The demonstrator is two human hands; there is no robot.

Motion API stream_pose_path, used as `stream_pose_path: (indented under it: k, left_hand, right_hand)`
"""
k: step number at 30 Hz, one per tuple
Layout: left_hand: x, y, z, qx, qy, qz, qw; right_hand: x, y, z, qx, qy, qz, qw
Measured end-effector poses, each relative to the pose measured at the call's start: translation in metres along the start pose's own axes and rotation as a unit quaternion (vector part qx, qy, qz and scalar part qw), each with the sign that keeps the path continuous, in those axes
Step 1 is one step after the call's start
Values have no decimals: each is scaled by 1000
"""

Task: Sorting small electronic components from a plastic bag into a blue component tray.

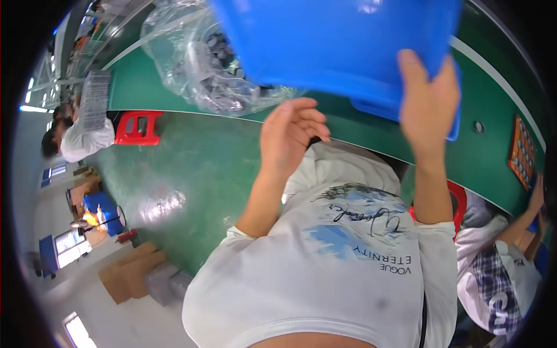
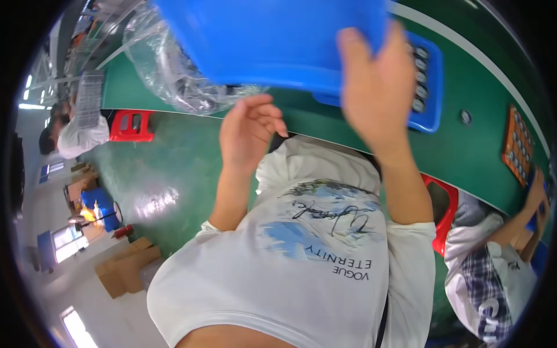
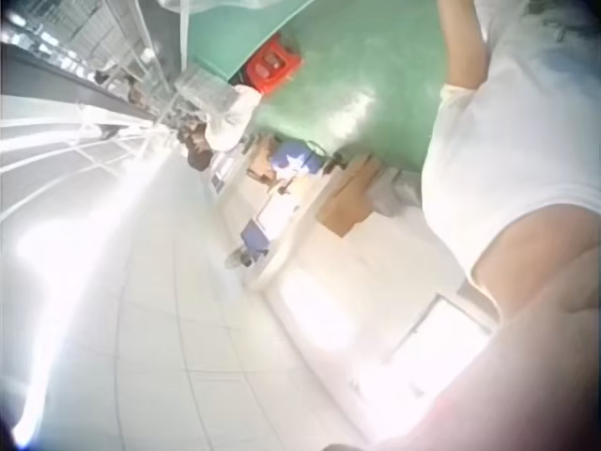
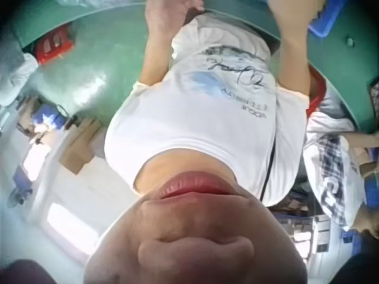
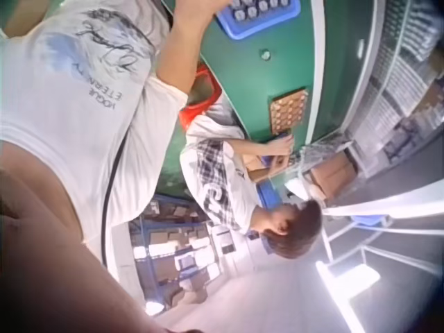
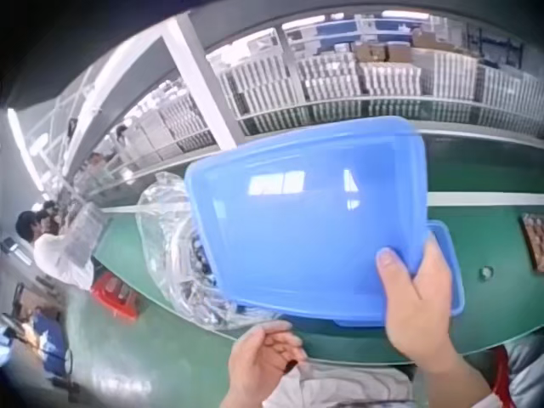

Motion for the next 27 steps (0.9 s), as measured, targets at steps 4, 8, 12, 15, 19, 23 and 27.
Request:
stream_pose_path:
  k: [4,8,12,15,19,23,27]
  left_hand:
    - [15,7,-59,136,62,12,989]
    - [65,57,-47,397,166,11,903]
    - [80,74,-9,635,79,31,768]
    - [83,57,-7,655,116,36,745]
    - [98,52,-11,611,81,16,787]
    - [106,48,-9,613,49,5,788]
    - [110,46,-7,600,50,18,798]
  right_hand:
    - [-22,-69,-67,264,141,-187,936]
    - [-31,-96,-120,188,233,-118,947]
    - [-43,-76,-135,143,255,-66,954]
    - [-47,-67,-147,53,258,-43,964]
    - [-47,-61,-147,-39,191,-29,980]
    - [-55,-58,-149,-44,209,-5,977]
    - [-53,-56,-136,-101,197,-3,975]
Point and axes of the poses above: each hand's wrist, its own x-axis towards the middle knuckle, its own y-axis out of the palm, z = x × y, the point moved 8 cm from there along x, towards the middle knuckle, and after that the axes turned 1 degree about -x, right-handed, at the moved point
